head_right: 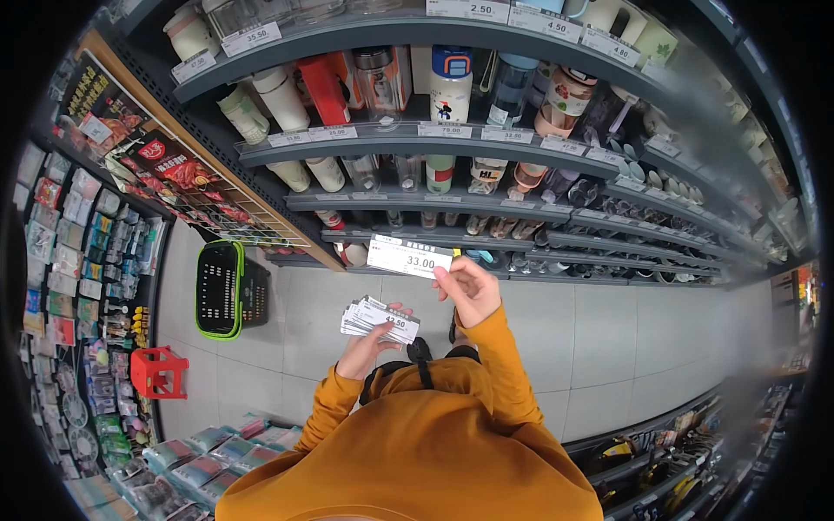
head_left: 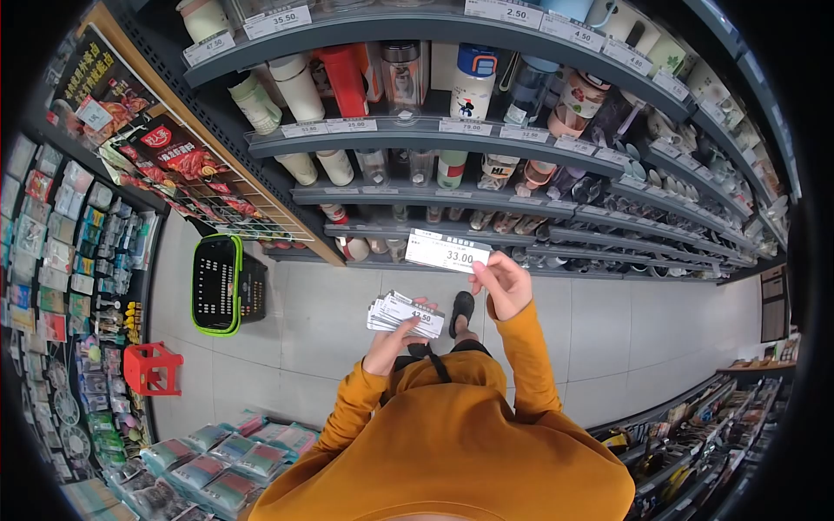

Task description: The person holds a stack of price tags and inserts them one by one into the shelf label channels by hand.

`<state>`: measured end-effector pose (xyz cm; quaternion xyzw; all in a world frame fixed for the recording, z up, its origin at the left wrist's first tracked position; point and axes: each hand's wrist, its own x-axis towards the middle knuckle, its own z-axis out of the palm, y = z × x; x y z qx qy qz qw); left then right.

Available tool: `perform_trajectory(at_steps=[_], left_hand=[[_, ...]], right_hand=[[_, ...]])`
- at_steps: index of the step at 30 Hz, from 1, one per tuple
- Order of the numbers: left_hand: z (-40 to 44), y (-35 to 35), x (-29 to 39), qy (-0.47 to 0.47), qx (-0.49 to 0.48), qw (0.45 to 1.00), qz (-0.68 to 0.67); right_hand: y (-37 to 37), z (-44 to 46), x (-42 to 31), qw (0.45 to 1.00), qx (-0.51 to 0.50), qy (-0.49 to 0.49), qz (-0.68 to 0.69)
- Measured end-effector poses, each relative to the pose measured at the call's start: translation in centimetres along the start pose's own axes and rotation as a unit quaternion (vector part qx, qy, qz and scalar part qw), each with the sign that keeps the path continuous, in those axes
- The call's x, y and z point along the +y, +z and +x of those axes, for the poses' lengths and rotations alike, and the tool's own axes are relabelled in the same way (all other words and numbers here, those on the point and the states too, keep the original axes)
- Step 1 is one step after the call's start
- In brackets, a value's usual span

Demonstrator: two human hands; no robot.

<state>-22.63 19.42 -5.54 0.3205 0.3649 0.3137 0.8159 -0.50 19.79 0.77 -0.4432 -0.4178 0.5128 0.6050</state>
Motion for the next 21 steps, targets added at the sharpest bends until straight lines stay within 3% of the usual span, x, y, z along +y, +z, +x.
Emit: perform_trajectory(at_steps=[21], left_hand=[[-0.7,0.7,-1.7,-0.004,0.003,1.000,0.031]], right_hand=[[-1.4,-1.9,0.4,0.999,0.020,0.012,-0.032]])
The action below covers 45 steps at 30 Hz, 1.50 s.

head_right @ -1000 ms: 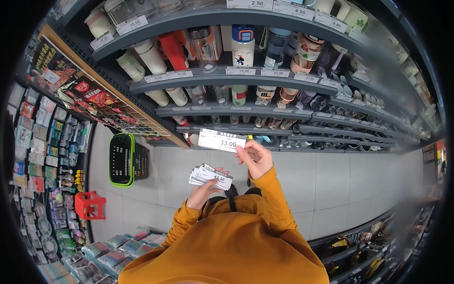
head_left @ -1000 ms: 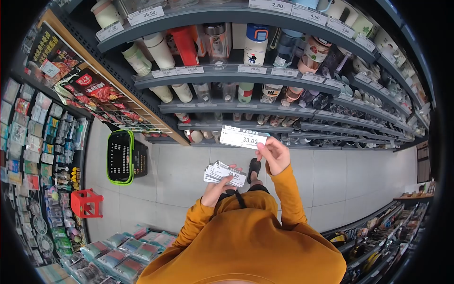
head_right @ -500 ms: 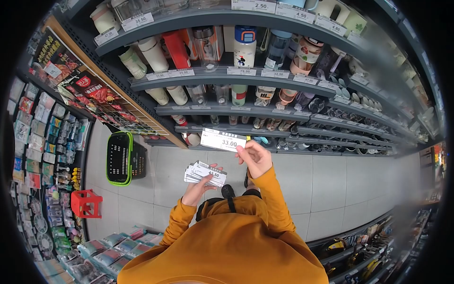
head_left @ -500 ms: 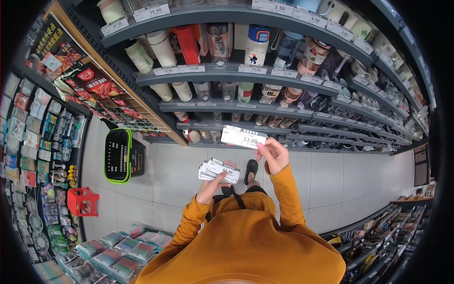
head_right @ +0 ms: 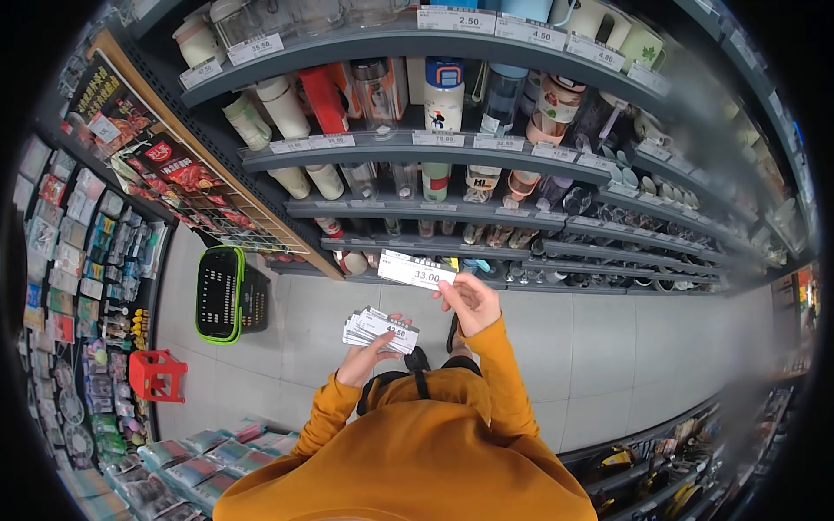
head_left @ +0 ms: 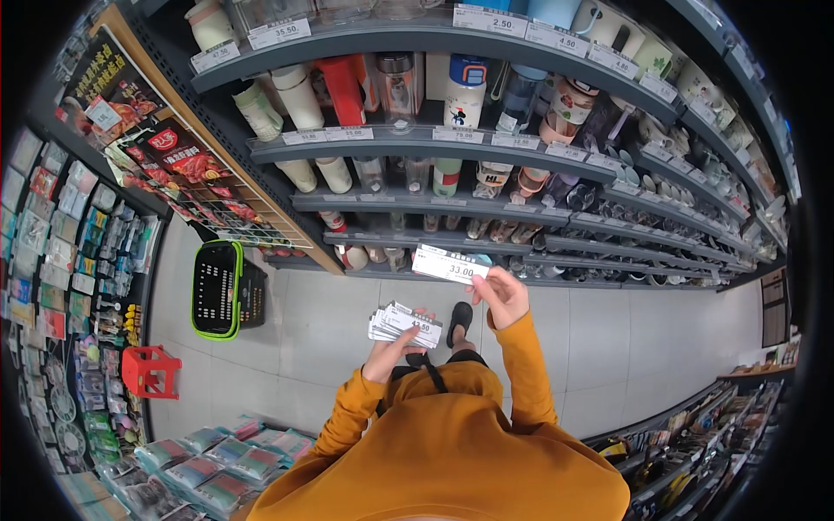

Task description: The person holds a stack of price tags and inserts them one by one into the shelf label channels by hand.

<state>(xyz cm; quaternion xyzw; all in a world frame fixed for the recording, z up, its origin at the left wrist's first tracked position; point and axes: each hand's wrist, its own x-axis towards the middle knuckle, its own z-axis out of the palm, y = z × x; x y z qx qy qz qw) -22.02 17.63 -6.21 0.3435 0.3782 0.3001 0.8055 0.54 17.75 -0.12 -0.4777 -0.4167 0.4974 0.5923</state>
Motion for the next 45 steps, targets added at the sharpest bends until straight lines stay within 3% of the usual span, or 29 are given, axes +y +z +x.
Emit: perform_trajectory(at_steps=[11,14,18,29,34,37,40,45], left_hand=[[-1.9,2.3,-1.6,0.042,0.055,0.997,-0.022],[-2.0,3.3,-3.1,0.038,0.074,0.996,-0.040],[-1.6,5.7,-4.0,0.026,0.082,0.994,-0.064],[1.8,7.4,-5.2,0.012,0.086,0.995,-0.058],[3.5,5.8,-2.1,-0.004,0.044,0.998,-0.034],[4.0,4.5,2.4,0.012,-0.006,1.000,0.006],[5.8,1.2,4.5,0.031,-0.011,0.999,0.013],[7.5,-4.1,8.6,0.052,0.030,0.998,0.028]], right_hand=[[-2.5,1.9,1.7,0.993,-0.107,0.007,-0.054],[-2.6,2.5,0.9,0.981,-0.091,-0.087,-0.146],[-4.7,2.8,1.1,0.975,-0.104,-0.005,-0.194],[-7.6,6.8,1.8,0.960,-0.073,-0.049,-0.267],[-4.9,13.1,-1.7,0.949,-0.026,-0.079,-0.305],[-2.1,18.7,-3.1,0.919,-0.017,-0.207,-0.336],[0.5,23.8,-3.6,0.904,-0.002,-0.232,-0.359],[2.8,28.7,-2.6,0.912,-0.006,-0.148,-0.382]])
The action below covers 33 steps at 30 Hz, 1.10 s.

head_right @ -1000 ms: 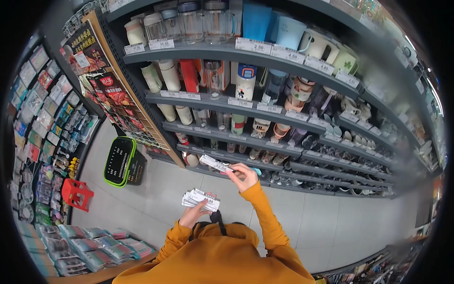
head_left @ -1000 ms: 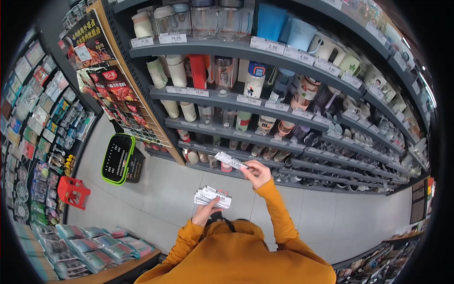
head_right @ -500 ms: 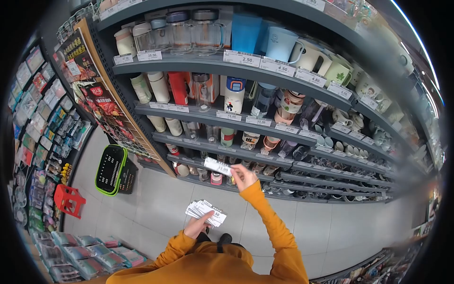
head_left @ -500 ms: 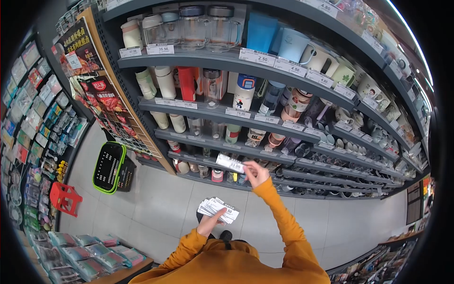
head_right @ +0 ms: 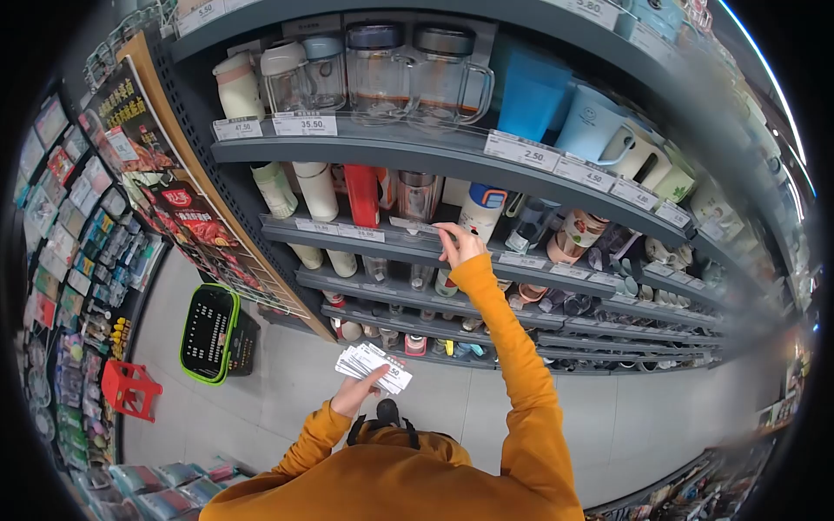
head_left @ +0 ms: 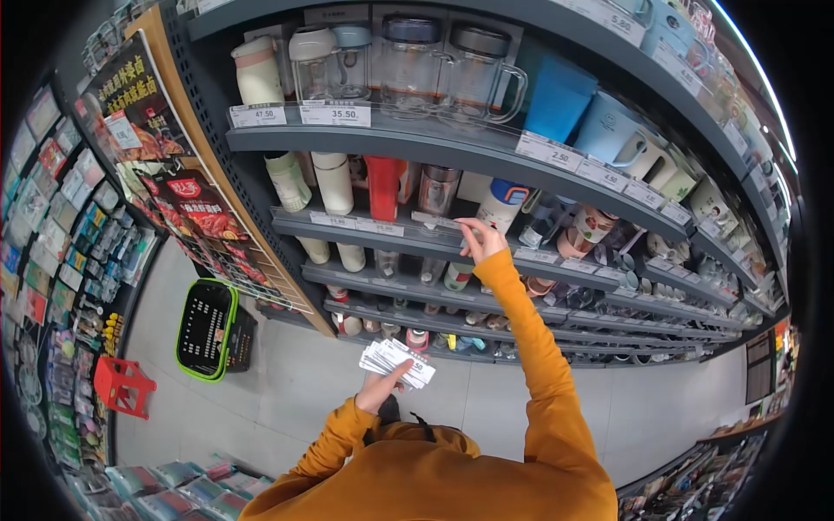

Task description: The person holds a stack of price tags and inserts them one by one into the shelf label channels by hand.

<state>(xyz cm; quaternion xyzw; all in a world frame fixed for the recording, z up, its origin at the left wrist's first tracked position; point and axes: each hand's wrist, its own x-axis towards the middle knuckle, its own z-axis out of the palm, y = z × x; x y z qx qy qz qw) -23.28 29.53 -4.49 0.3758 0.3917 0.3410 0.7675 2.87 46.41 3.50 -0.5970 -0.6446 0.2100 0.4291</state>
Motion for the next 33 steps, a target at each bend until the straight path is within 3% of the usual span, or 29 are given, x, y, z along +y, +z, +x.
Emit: perform_trajectory(at_steps=[2,9,13,16,19,20,23,24,28,31,33], left_hand=[[1.0,-2.2,0.2,-0.004,0.018,1.000,-0.007],[2.1,-5.7,1.7,-0.034,0.023,0.999,-0.003],[2.7,-6.0,1.5,-0.051,0.014,0.999,-0.010],[2.9,-6.0,1.6,-0.063,0.006,0.998,-0.023],[2.8,-5.7,1.8,-0.056,0.006,0.998,-0.035],[2.9,-5.6,1.9,-0.049,0.010,0.998,-0.038],[2.6,-4.3,3.7,-0.005,0.032,0.998,-0.049],[2.4,-3.6,4.4,0.020,0.038,0.997,-0.061],[1.2,-0.6,8.1,0.097,0.032,0.994,-0.044],[0.7,0.9,8.3,0.125,0.032,0.991,-0.041],[0.1,2.0,8.1,0.133,0.025,0.990,-0.032]], right_hand=[[0.8,0.6,0.6,0.999,-0.027,0.024,-0.024],[1.2,0.7,0.6,0.991,-0.046,0.078,0.096],[1.0,1.1,1.7,0.991,-0.067,0.105,0.043],[1.1,1.3,1.4,0.997,-0.066,-0.021,-0.018],[0.8,0.9,-1.5,0.996,-0.052,0.008,-0.072],[0.9,1.0,-0.6,0.990,-0.065,-0.029,-0.122],[1.7,0.1,1.1,0.961,0.027,-0.202,-0.186],[1.4,-1.4,-1.6,0.980,0.020,-0.111,-0.164],[2.3,-8.2,-6.6,0.991,0.009,0.038,0.127],[2.7,-14.0,-9.0,0.974,-0.049,0.075,0.210],[2.9,-16.7,-9.1,0.967,-0.018,0.101,0.232]])
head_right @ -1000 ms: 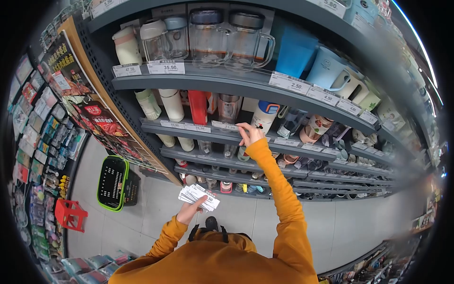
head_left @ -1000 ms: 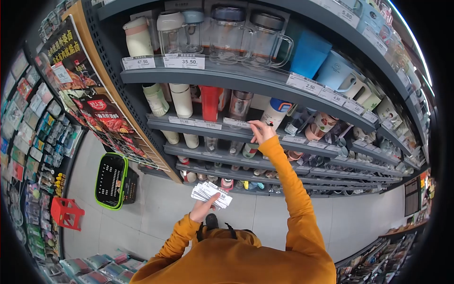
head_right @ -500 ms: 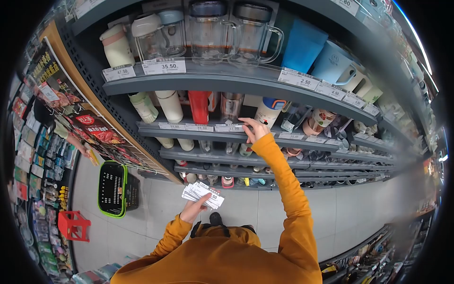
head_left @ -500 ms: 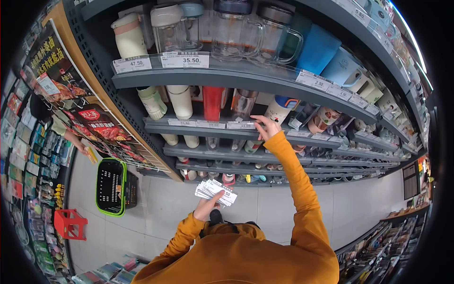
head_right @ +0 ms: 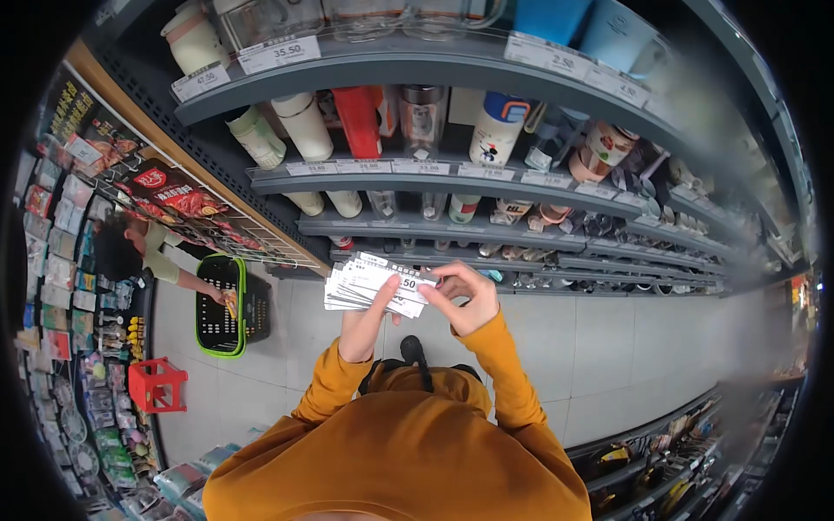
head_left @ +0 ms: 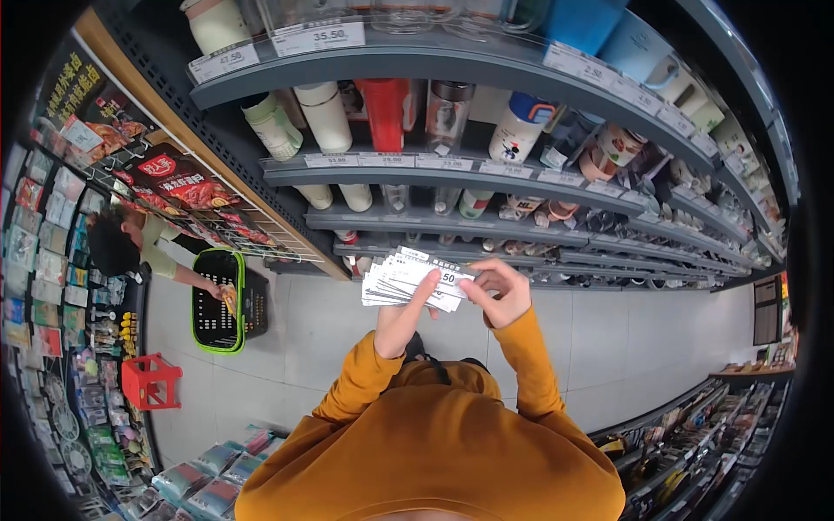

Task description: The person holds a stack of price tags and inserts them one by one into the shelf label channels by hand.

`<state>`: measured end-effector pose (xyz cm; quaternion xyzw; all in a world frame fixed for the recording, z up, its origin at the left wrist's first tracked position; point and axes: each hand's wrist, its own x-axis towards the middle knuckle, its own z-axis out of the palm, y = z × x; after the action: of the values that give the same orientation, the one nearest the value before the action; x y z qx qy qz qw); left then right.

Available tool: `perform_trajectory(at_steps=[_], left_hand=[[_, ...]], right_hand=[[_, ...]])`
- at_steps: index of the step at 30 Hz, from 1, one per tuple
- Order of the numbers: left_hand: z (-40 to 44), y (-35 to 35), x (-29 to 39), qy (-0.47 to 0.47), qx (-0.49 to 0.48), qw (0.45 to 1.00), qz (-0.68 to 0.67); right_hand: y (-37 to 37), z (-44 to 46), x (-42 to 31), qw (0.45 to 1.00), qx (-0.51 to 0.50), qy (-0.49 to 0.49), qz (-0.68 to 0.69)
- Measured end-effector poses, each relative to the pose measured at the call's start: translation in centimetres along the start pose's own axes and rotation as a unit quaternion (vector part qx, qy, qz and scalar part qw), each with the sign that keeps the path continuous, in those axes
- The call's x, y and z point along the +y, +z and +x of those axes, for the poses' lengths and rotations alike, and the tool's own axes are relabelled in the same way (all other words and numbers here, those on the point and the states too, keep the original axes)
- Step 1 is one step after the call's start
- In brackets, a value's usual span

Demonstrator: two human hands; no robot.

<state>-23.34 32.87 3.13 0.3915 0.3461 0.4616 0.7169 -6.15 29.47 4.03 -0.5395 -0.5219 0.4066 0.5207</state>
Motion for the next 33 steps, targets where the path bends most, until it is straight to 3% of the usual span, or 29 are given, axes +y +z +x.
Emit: perform_trajectory(at_steps=[10,16,20,33], left_hand=[[-6.9,5.5,-1.7,0.004,-0.076,0.996,0.040],[-13.2,9.2,-4.4,-0.043,-0.078,0.996,-0.006],[-16.8,10.6,-6.6,-0.087,-0.138,0.987,-0.011],[-24.5,12.4,-7.5,-0.094,-0.134,0.986,-0.031]], right_hand=[[-4.4,-8.7,-1.2,0.996,0.066,-0.007,0.065],[-8.0,-16.0,-2.2,0.995,0.082,-0.002,0.063],[-10.2,-21.1,-2.3,0.993,0.106,-0.003,0.051],[-11.1,-28.3,-2.5,0.986,0.107,0.032,0.124]])
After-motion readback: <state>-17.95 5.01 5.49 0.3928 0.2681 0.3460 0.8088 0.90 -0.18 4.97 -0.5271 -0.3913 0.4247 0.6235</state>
